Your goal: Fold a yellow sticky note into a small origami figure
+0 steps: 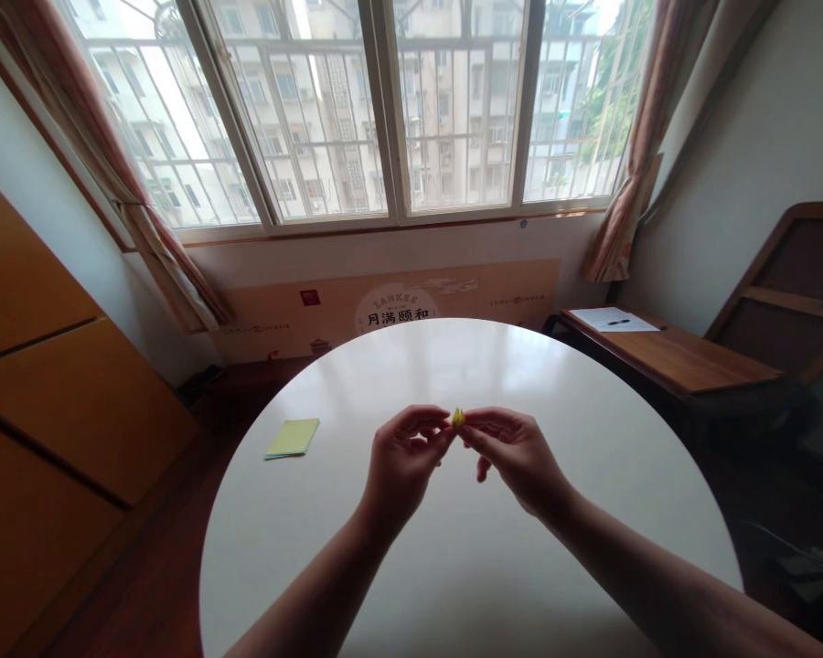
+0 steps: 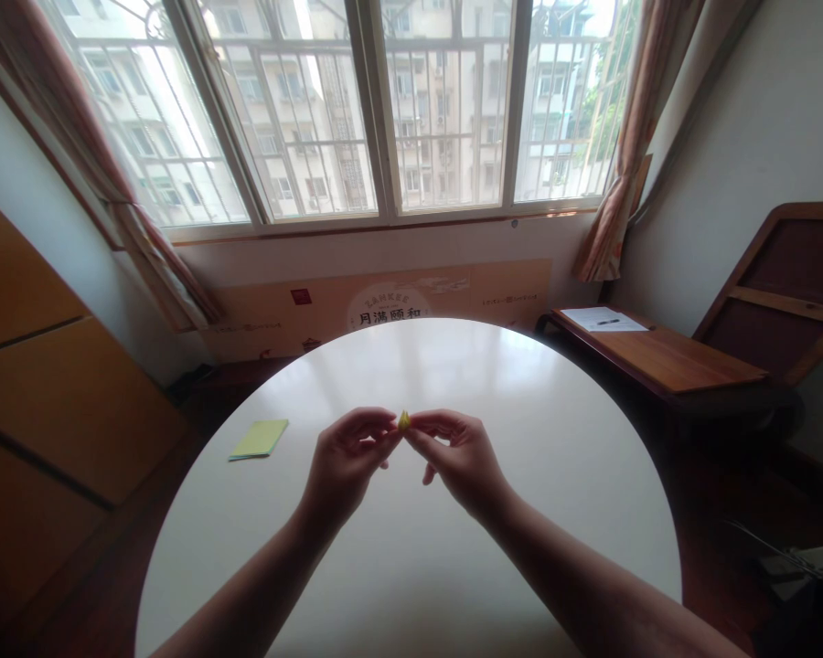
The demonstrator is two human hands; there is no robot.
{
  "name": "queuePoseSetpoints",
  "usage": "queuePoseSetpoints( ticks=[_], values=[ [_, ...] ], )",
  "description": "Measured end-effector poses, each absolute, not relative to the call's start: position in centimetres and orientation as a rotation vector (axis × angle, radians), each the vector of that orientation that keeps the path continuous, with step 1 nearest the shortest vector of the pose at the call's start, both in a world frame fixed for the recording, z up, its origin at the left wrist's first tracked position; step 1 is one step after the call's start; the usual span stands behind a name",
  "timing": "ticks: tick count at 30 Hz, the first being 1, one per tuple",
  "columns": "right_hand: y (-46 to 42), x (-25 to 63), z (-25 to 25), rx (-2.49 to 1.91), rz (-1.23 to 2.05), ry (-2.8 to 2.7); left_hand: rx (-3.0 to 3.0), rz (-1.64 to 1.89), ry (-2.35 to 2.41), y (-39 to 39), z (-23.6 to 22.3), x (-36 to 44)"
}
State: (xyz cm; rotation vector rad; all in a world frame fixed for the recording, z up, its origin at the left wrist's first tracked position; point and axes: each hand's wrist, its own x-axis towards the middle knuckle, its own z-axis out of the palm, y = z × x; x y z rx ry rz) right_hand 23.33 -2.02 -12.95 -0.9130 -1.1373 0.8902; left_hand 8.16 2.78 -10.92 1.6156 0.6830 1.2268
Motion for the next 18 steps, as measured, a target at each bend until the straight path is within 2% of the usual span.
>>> queuePoseSetpoints(
  ticks=[9,18],
  values=[
    [-2.05,23.37,-12.97,-0.924,0.851,-1.156,1.617,1.105,0.716,2.9,-10.55,8.14],
    [-2.04,23.29,-13.11,-0.932,0.947,-1.139,1.647,1.091,0.768,3.04,-10.73,7.97]
  ],
)
